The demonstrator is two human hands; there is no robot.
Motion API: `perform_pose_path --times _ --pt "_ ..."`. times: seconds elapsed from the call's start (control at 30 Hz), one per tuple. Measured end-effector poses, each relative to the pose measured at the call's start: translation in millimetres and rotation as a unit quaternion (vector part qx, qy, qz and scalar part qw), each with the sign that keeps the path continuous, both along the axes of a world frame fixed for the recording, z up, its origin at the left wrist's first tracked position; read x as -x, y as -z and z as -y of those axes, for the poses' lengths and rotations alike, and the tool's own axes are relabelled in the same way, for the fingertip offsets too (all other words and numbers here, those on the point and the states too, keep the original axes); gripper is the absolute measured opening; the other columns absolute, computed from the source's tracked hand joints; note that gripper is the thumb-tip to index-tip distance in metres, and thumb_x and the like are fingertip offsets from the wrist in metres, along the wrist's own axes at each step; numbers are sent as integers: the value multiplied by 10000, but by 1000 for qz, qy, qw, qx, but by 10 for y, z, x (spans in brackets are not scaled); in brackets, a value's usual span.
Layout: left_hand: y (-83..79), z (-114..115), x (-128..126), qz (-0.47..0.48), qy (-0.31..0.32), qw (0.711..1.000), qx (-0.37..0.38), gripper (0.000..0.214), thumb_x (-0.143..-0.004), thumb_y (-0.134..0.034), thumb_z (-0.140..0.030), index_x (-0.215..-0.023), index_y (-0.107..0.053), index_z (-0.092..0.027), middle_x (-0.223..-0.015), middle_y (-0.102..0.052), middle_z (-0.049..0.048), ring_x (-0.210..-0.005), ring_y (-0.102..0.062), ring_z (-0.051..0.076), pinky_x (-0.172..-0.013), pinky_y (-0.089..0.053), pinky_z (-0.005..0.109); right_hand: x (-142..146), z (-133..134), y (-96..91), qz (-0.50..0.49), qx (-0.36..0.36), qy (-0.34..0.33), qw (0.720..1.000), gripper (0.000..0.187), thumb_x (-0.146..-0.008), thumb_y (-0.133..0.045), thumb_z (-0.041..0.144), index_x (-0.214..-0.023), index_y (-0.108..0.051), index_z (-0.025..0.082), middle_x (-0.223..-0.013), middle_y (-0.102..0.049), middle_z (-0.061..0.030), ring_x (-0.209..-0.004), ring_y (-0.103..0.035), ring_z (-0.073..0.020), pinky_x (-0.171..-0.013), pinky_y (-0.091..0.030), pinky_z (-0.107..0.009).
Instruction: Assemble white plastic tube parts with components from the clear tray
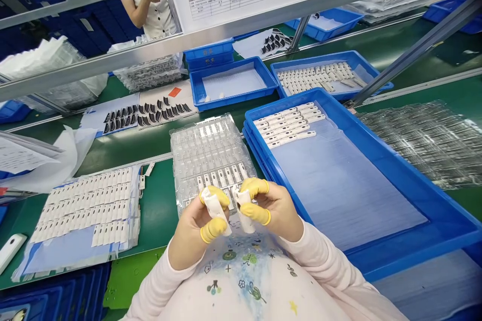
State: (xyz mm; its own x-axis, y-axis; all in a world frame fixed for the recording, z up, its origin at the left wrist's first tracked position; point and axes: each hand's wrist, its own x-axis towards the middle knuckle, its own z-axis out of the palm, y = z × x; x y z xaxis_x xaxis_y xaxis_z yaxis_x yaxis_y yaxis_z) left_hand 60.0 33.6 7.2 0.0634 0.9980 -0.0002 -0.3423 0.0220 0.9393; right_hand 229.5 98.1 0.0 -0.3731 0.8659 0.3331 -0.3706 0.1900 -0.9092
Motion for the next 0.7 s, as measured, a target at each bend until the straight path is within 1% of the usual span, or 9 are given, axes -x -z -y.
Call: perform_pose_path --times 0.07,0.13,0.23,0.3,0.4,0.5,0.6,0.7 --pt "-11 3 -39 52 26 997 59 500 -730 -839 -465 -1118 -640 -221 -760 -536 -13 -619 -529 110 -593 -491 270 9 22 -5 -19 80 -14 997 261 -805 -794 416 -749 -657 200 -662 -624 8 -552 -586 -121 -511 -522 -258" --pt "-5 1 -71 78 32 993 83 610 -707 -849 -485 -1201 -599 -230 -729 -541 -25 -589 -542 115 -595 -510 289 14 39 -11 -35 147 -31 988 276 -792 -802 420 -729 -656 195 -642 -645 8 -519 -607 -127 -472 -537 -255" --pt "24 1 -85 91 35 992 80 612 -725 -830 -493 -1223 -584 -237 -768 -622 3 -609 -621 150 -671 -565 354 14 54 -15 -54 218 -63 972 288 -776 -812 433 -728 -671 187 -613 -682 4 -488 -648 -149 -442 -559 -259" --pt "35 5 -78 94 40 991 86 605 -733 -824 -494 -1226 -588 -237 -847 -687 40 -703 -694 202 -770 -584 415 14 59 -17 -63 251 -80 963 307 -755 -826 455 -740 -685 182 -603 -704 -2 -479 -667 -159 -438 -570 -259" --pt "13 14 -56 103 46 988 109 611 -734 -825 -491 -1234 -593 -227 -989 -734 91 -893 -735 278 -885 -570 464 18 67 -34 -66 296 -85 949 368 -703 -855 498 -713 -679 175 -581 -713 -4 -461 -666 -155 -429 -565 -245" --pt "-56 22 -35 122 54 980 150 593 -754 -823 -454 -1255 -607 -222 -1076 -738 105 -1000 -725 297 -947 -551 461 26 78 -54 -62 325 -77 941 426 -657 -871 540 -680 -663 168 -553 -699 0 -448 -658 -153 -421 -556 -240" --pt "-117 27 -23 134 56 974 176 586 -767 -824 -414 -1279 -616 -220 -1090 -744 101 -1015 -724 286 -948 -555 432 35 87 -59 -62 331 -72 939 449 -639 -875 560 -662 -659 167 -544 -691 -2 -447 -652 -154 -418 -550 -243" --pt "-111 25 -25 147 50 972 177 536 -780 -822 -377 -1262 -637 -236 -1071 -754 69 -953 -740 227 -896 -572 341 44 88 -52 -64 327 -72 940 452 -645 -867 571 -654 -663 168 -543 -684 -1 -448 -648 -156 -415 -541 -246"
